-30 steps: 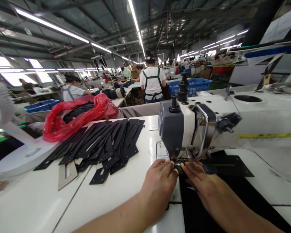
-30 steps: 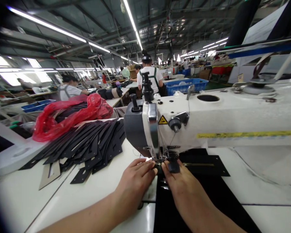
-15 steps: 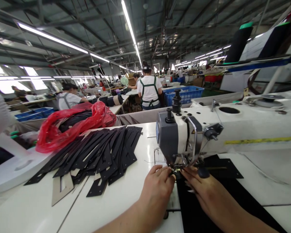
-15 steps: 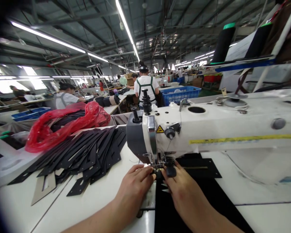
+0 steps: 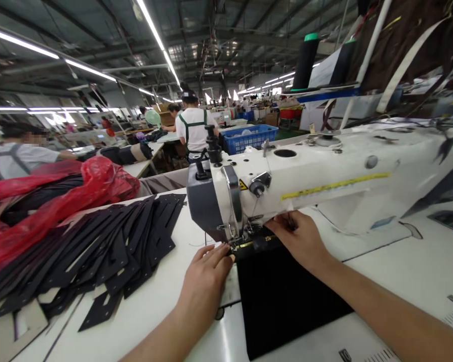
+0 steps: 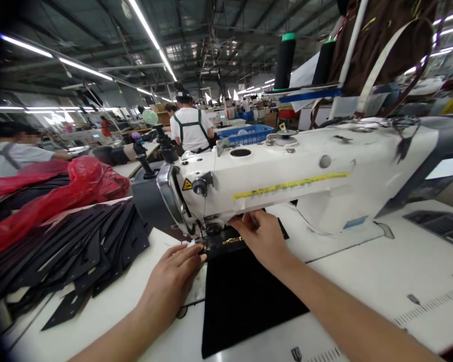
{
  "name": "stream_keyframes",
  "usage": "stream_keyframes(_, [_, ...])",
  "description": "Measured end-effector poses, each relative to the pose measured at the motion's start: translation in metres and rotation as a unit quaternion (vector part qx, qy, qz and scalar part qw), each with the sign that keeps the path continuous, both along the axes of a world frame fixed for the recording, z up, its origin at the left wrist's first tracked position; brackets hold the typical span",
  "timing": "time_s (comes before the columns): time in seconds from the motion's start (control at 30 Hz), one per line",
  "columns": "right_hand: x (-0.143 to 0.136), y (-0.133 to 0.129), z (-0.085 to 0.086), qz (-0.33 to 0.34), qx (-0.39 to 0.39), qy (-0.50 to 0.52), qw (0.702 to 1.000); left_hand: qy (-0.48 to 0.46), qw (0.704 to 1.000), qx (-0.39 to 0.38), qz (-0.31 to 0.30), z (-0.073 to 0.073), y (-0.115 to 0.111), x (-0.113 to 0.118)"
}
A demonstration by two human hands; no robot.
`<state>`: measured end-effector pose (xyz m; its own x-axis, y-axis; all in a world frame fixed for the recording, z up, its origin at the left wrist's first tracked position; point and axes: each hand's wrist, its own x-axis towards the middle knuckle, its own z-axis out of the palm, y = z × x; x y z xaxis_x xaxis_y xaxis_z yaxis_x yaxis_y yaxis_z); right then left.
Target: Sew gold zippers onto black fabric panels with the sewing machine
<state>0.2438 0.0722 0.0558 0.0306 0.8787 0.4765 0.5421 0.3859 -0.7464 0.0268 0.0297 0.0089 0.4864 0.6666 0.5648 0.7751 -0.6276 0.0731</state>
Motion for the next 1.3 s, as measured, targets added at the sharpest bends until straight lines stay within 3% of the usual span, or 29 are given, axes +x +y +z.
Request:
stream_keyframes(0.43, [-0.003,0.004,0.013,-0.06,-0.03,-0.015,0.998,-0.012,0.999,-0.039,0.023,0.004,-0.005,0.002])
stream_keyframes(0.7, [-0.003,0.0,0.017,-0.058,-0.035,-0.035,0.997,-0.017,0.999,-0.038,0.026,0.009,-0.007,0.004])
stream_keyframes(1.3, [-0.003,0.0,0.012,-0.039,-0.006,-0.017,0.999,-0.023,0.999,-0.015,0.03,0.006,-0.005,0.006])
